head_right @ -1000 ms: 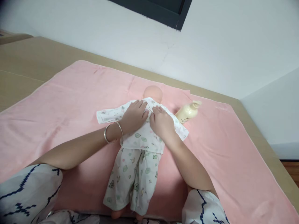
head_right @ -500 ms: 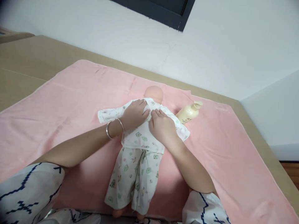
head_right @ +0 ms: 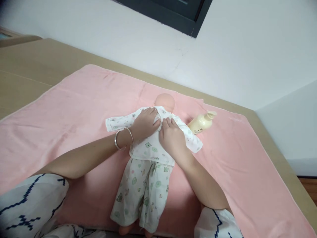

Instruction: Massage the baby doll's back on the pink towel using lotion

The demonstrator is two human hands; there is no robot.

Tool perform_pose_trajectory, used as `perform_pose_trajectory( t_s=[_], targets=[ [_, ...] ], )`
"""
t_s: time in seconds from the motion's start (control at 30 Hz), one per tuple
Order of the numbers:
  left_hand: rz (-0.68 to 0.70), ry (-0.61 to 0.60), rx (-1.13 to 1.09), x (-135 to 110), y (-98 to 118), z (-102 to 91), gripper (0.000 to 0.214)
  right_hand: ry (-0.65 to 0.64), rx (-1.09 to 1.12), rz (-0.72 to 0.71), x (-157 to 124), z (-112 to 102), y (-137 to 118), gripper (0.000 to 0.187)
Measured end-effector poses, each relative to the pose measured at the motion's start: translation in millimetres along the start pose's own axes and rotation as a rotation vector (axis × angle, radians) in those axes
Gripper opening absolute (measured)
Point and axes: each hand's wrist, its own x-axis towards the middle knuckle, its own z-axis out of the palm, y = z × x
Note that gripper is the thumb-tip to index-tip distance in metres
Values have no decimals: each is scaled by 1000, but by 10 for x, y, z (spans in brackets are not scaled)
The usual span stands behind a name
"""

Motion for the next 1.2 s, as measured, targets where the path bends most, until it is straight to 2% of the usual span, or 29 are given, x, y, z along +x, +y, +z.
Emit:
perform_pose_trajectory(
  t_s=[0.13, 0.27, 0.33, 0.43, 0.53, 0.6, 0.77, 0.87, 0.97, 1.0, 1.13, 1.2],
  targets=[
    [53, 22, 57, -110, 138, 10, 32, 3, 91, 11, 110, -25, 124, 39],
    [98, 64, 55, -184, 207, 7, 31, -16, 196, -59, 288, 23, 348, 37],
    [80, 60, 13, -156, 166, 7, 33, -14, 169, -44, 265, 61, 317, 44],
    [23, 32, -27, -89, 81, 30, 39, 1, 46, 38, 93, 104, 101, 56],
    [-25, 35, -44, -74, 50, 75, 45, 1, 1, 18, -59, 116, -71, 56],
    [-39, 48, -63, -96, 59, 105, 47, -2, 36, 16, -54, 115, -56, 54],
    [-39, 108, -148, -153, 33, 179, 46, -8, 174, 87, 161, 78, 208, 59],
    [-70, 177, -237, -170, -23, 241, 44, 71, 183, 78, 169, 23, 229, 58],
    [-85, 245, -309, -188, -63, 294, 42, 215, 142, -8, 96, 22, 133, 57],
    [-82, 260, -324, -193, -69, 306, 42, 221, 134, -27, 77, 40, 100, 58],
    [-74, 284, -346, -208, -77, 332, 42, 37, 152, -15, 66, 118, 53, 56],
    [-78, 289, -350, -211, -77, 335, 42, 36, 173, -14, 67, 110, 65, 56]
  ],
)
